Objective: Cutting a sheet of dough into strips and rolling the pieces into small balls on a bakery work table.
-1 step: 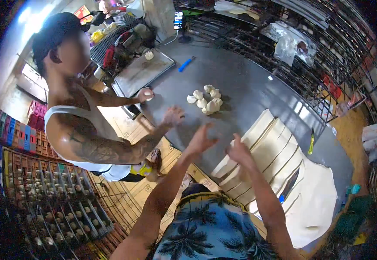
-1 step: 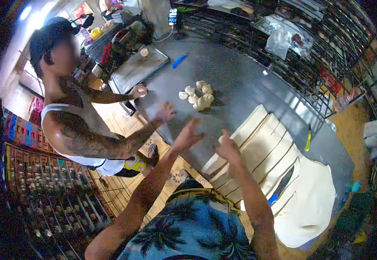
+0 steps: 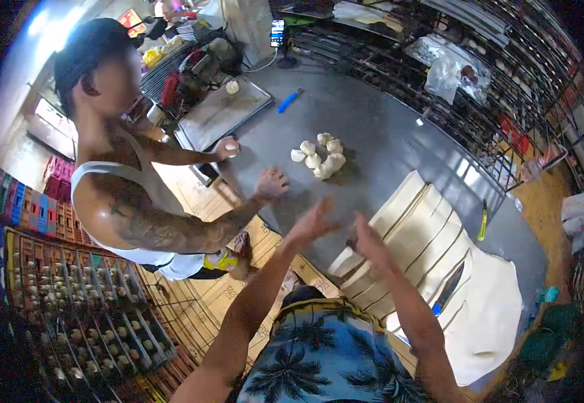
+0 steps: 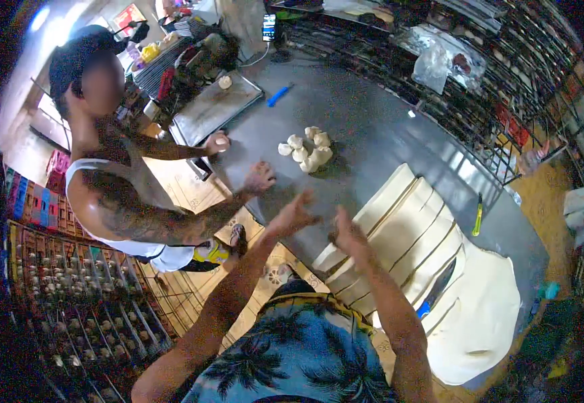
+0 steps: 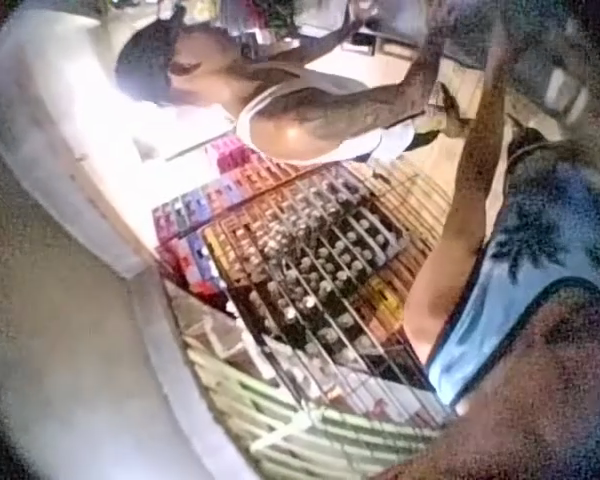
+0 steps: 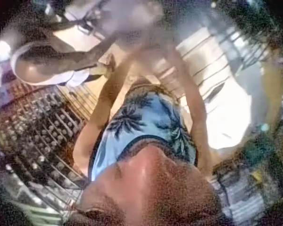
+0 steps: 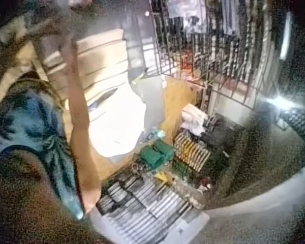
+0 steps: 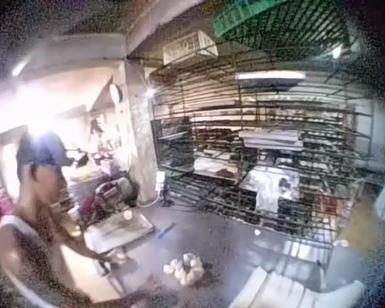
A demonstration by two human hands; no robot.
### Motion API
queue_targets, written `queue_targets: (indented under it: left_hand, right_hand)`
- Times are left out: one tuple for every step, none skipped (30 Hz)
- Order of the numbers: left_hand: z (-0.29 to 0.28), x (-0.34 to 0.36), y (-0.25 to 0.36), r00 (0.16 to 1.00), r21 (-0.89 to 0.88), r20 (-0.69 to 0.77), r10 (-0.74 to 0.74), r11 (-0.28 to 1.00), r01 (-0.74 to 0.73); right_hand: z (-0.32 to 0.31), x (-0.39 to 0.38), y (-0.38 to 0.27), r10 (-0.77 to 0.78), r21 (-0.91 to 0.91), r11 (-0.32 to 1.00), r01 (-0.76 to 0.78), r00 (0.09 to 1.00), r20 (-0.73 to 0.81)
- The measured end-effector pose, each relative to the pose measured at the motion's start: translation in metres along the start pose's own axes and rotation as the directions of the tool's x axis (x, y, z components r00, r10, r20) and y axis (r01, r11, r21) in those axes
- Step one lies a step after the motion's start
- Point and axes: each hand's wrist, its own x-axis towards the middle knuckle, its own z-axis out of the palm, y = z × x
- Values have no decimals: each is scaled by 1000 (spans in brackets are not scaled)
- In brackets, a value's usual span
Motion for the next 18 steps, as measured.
queue_targets:
  left_hand:
    - [10, -9, -8, 979, -267, 169, -117, 950, 159]
    - [24, -20, -16, 938, -328, 322, -126, 915, 235]
    - [41, -30, -24, 939, -337, 325, -112, 914, 226]
    - [52, -39, -31, 940, -208, 341, -35, 972, 111]
    - [62, -48, -35, 967, -156, 253, -39, 984, 81]
    - [68, -53, -37, 979, -141, 200, -25, 989, 54]
    - [74, -56, -37, 992, -136, 105, -77, 987, 91]
    - [75, -55, -34, 988, -117, 144, -59, 990, 76]
    - [76, -55, -29, 981, -105, 158, -115, 986, 132]
    - [74, -52, -21, 974, -115, 189, -122, 983, 145]
    - [73, -48, -12, 973, -116, 168, -161, 976, 182]
    - [74, -45, -1, 970, -137, 171, -174, 971, 198]
    - [75, -44, 9, 967, -154, 170, -191, 964, 218]
    - [78, -44, 20, 984, -6, 50, -172, 985, 172]
    - [85, -45, 31, 989, 143, -64, -132, 980, 140]
    - [90, -45, 41, 979, 299, -163, -123, 939, 168]
    - [95, -48, 50, 972, 247, -201, -121, 954, 170]
    - [99, -49, 58, 959, 212, -229, -167, 953, 217]
  right_hand:
    - [11, -1, 8, -133, 53, 990, 129, 986, 95]
    - [21, -2, 17, -152, 27, 988, 150, 969, 196]
    - [33, -9, 26, -226, -84, 964, 251, 946, 233]
    - [39, -18, 38, -270, -166, 944, 284, 957, 101]
    - [42, -27, 51, -281, -247, 927, 282, 959, 36]
    - [44, -33, 62, -284, -340, 906, 253, 958, -44]
    - [46, -38, 72, -220, -388, 904, 178, 973, -65]
    - [45, -38, 79, -276, -392, 885, 252, 961, -6]
    - [45, -38, 85, -270, -424, 869, 255, 962, 25]
    - [42, -35, 88, -274, -461, 847, 265, 961, 50]
    - [40, -33, 90, -265, -409, 878, 248, 964, 16]
    - [38, -30, 89, -254, -346, 908, 234, 967, -12]
    - [36, -29, 87, -282, -262, 930, 258, 958, -58]
    - [35, -28, 85, -306, -314, 913, 261, 946, -106]
    - [35, -28, 83, -366, -356, 889, 289, 915, -170]
    - [37, -28, 81, -372, -428, 863, 268, 911, -181]
    - [39, -28, 80, -358, -320, 903, 287, 914, -192]
    - [41, -28, 81, -293, -231, 939, 254, 944, -152]
